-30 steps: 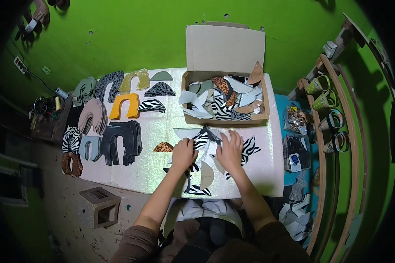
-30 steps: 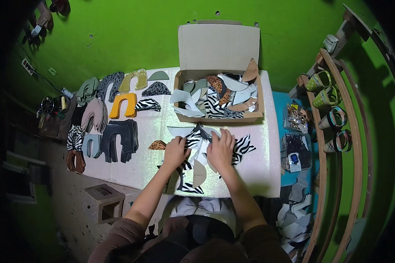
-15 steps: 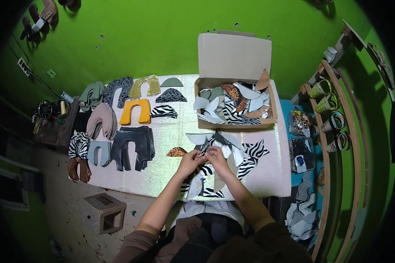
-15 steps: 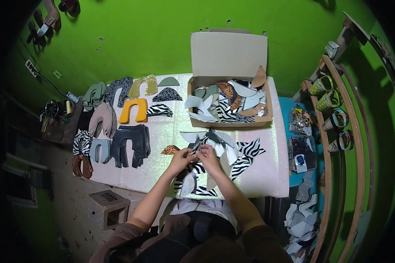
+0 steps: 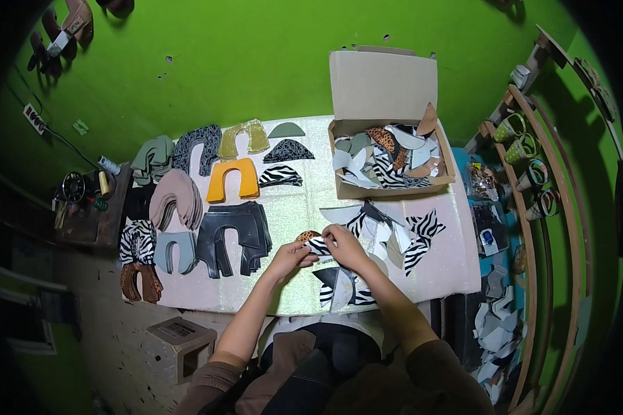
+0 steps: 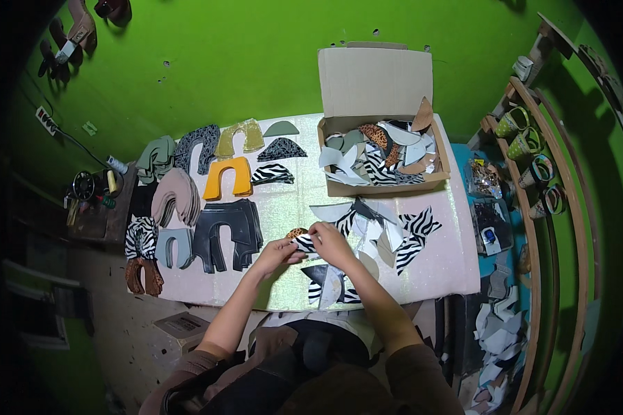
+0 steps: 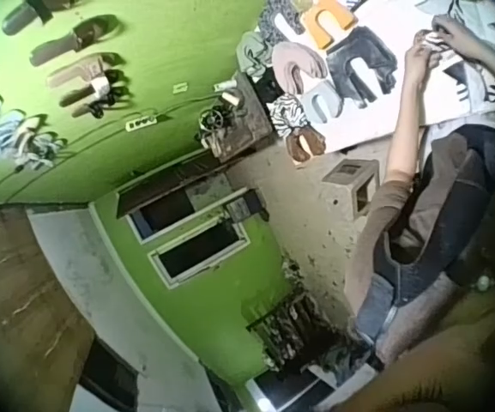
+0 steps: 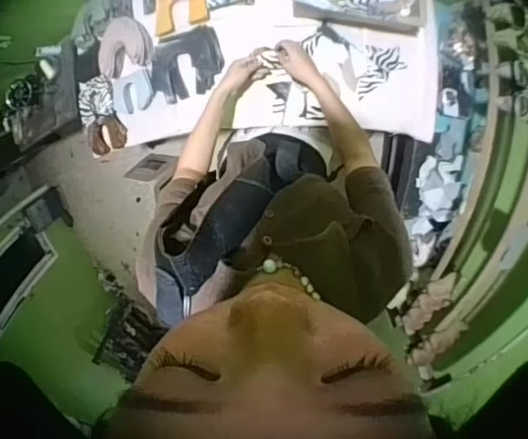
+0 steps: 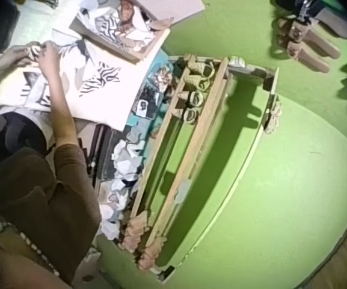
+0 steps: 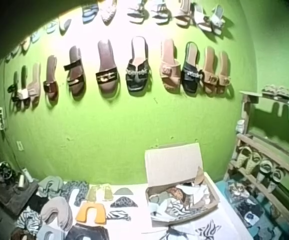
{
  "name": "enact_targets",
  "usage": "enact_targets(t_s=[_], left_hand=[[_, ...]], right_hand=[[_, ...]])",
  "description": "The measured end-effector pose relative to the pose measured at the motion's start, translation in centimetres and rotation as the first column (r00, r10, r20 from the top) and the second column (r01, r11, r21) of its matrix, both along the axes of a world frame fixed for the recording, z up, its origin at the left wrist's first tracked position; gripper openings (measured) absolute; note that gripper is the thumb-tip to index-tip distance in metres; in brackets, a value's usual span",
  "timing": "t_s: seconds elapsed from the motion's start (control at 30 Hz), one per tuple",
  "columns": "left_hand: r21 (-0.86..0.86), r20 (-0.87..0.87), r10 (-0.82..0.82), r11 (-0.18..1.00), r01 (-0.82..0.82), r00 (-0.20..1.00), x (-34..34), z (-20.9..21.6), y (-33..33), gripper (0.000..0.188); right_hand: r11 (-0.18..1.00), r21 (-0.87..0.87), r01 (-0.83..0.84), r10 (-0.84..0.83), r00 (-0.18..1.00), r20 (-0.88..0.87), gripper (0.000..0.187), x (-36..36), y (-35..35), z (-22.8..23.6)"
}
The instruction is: Sorting and organizing pre-cut shoe upper components on a workshop table.
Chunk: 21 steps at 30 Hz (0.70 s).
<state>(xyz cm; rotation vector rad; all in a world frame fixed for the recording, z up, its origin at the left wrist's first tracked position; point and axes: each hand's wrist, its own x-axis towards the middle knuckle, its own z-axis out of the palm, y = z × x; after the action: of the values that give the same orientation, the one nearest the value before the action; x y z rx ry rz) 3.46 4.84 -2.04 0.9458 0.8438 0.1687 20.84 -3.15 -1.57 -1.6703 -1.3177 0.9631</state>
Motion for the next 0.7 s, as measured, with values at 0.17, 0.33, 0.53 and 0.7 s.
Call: enact_targets(t_s=[0.17, 0.33, 0.53, 0.7], left_hand=[[-0.08, 0.048, 0.103, 0.992, -0.099, 0.993, -1.1, -0.9, 1.2, 0.03], [-0.112, 0.07, 0.116, 0.988, -0.108, 0.991, -1.9, -0.7, 1.9, 0.033], [-0.102, 0.032, 0.085, 0.991, -0.082, 0.996, -1.7, -0.1, 2.0, 0.04], [-0.156, 0.071, 0.102, 0.984, -0.09, 0.992, -1.8, -0.3, 2.5, 0.041]], right_hand=[[0.972, 0.171, 0.164, -0.236, 0.714, 0.659, 0.031, 1.2, 0.9, -1.6], [0.991, 0.083, 0.108, -0.131, 0.58, 0.804, 0.038, 2.8, 1.1, -2.5], [0.988, 0.154, -0.025, -0.113, 0.572, 0.812, 0.017, 4.1, 1.6, -1.2], [0.982, 0.163, 0.099, -0.146, 0.941, 0.306, 0.021, 1.7, 2.0, 1.2]])
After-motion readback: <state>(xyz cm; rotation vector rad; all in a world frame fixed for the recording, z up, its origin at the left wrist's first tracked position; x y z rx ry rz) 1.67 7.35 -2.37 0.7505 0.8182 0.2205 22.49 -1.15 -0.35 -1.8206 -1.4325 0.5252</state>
